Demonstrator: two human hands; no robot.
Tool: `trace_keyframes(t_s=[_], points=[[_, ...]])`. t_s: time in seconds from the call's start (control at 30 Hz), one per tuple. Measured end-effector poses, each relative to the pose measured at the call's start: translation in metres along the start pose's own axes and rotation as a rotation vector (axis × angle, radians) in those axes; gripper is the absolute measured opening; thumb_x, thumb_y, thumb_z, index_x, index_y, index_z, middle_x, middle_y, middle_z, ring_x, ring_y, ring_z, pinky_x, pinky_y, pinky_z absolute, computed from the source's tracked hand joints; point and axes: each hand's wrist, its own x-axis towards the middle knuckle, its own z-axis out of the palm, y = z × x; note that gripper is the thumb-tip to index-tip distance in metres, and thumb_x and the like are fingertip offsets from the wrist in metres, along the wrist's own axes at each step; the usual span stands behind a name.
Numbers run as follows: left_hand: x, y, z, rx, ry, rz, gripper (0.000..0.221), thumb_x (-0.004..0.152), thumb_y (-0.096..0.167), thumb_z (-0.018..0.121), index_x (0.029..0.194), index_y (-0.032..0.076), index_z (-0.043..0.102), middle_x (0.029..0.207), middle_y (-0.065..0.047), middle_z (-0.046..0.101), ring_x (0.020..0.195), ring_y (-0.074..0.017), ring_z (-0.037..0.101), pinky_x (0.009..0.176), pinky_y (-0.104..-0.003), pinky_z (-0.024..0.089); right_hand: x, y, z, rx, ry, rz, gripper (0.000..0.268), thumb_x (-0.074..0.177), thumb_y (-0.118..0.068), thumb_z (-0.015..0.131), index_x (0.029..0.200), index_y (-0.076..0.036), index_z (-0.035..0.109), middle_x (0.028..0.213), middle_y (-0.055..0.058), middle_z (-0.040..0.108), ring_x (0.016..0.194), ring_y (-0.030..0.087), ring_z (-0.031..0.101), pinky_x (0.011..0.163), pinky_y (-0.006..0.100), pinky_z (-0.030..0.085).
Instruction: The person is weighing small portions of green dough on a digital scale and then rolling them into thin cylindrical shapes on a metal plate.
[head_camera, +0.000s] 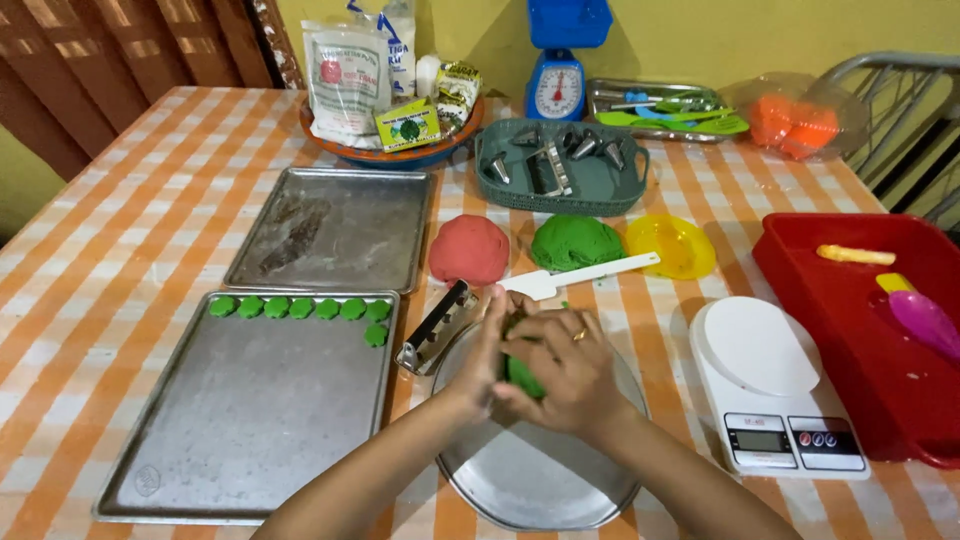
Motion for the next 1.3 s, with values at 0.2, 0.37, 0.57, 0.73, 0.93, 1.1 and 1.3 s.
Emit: trace_keyframes(t_s=[0.2, 0.37, 0.57, 0.73, 0.93, 1.1, 1.3], points=[[-0.005, -0.004, 0.017, 0.124, -0.200, 0.095, 0.087, 0.104, 0.064, 0.005, 0.154, 0.003, 0.040, 0.147, -0.037, 0.045, 0.143, -0.0427, 0.038, 0.119, -0.052, 0.031, 0.062, -0.009, -0.053, 0.229, 0.045, 0.185, 0.044, 0.105, -0.030, 0.041, 0.078, -0.011, 0.070, 0.066, 0.000, 0.051, 0.053, 0.019, 0.052, 0.048, 0.029, 0.046], [-0.007, -0.001, 0.003, 0.285, -0.504, 0.349, 0.064, 0.079, 0.035, 0.085, 0.126, 0.005, 0.055, 0.115, -0.009, 0.066, 0.113, -0.0163, 0.057, 0.107, -0.044, 0.046, 0.056, -0.011, -0.057, 0.162, 0.021, 0.123, 0.046, 0.104, -0.030, 0.036, 0.076, -0.017, 0.070, 0.067, 0.000, 0.053, 0.057, 0.019, 0.047, 0.055, 0.030, 0.044], [-0.018, 0.021, 0.009, 0.906, -0.474, 0.252, 0.051, 0.091, 0.061, 0.051, 0.088, 0.010, 0.052, 0.074, -0.002, 0.057, 0.066, -0.0160, 0.055, 0.060, -0.031, 0.042, 0.049, 0.005, -0.060, 0.303, -0.043, 0.227, 0.053, 0.110, -0.038, 0.023, 0.105, -0.003, 0.063, 0.097, 0.013, 0.060, 0.093, 0.025, 0.056, 0.091, 0.039, 0.034], [-0.006, -0.009, -0.009, 1.109, -0.262, 0.755, 0.049, 0.096, 0.053, 0.061, 0.081, 0.007, 0.065, 0.069, -0.011, 0.074, 0.078, -0.0281, 0.077, 0.097, -0.040, 0.055, 0.033, 0.023, -0.042, 0.652, 0.009, 0.461, 0.074, 0.108, -0.057, 0.008, 0.121, -0.003, 0.057, 0.109, 0.013, 0.057, 0.105, 0.025, 0.048, 0.097, 0.039, 0.039], [0.010, -0.003, -0.023, 0.724, -0.099, 0.609, 0.056, 0.100, 0.057, 0.045, 0.078, 0.011, 0.067, 0.050, -0.004, 0.061, 0.051, -0.0177, 0.063, 0.068, -0.038, 0.059, 0.039, -0.008, -0.045, 0.644, 0.167, 0.645, 0.072, 0.106, -0.061, 0.014, 0.126, 0.000, 0.046, 0.116, 0.014, 0.050, 0.109, 0.024, 0.048, 0.101, 0.037, 0.037], [0.016, 0.000, -0.012, 0.485, -0.166, 0.673, 0.080, 0.100, 0.065, 0.032, 0.148, 0.002, 0.041, 0.129, -0.017, 0.060, 0.124, -0.0335, 0.057, 0.113, -0.057, 0.040, 0.039, -0.034, -0.023, 1.018, 0.296, 1.093, 0.055, 0.107, -0.045, 0.028, 0.143, -0.004, 0.035, 0.134, 0.015, 0.043, 0.129, 0.029, 0.042, 0.113, 0.045, 0.031], [-0.008, 0.011, 0.005, 1.243, -0.036, 0.833, 0.073, 0.102, 0.051, 0.050, 0.156, 0.006, 0.031, 0.158, -0.020, 0.023, 0.137, -0.0405, 0.027, 0.114, -0.057, 0.022, 0.091, -0.042, -0.038, 1.081, 0.477, 1.693, 0.042, 0.098, -0.058, 0.056, 0.102, -0.017, 0.063, 0.090, 0.001, 0.067, 0.065, 0.011, 0.062, 0.036, 0.008, 0.034]])
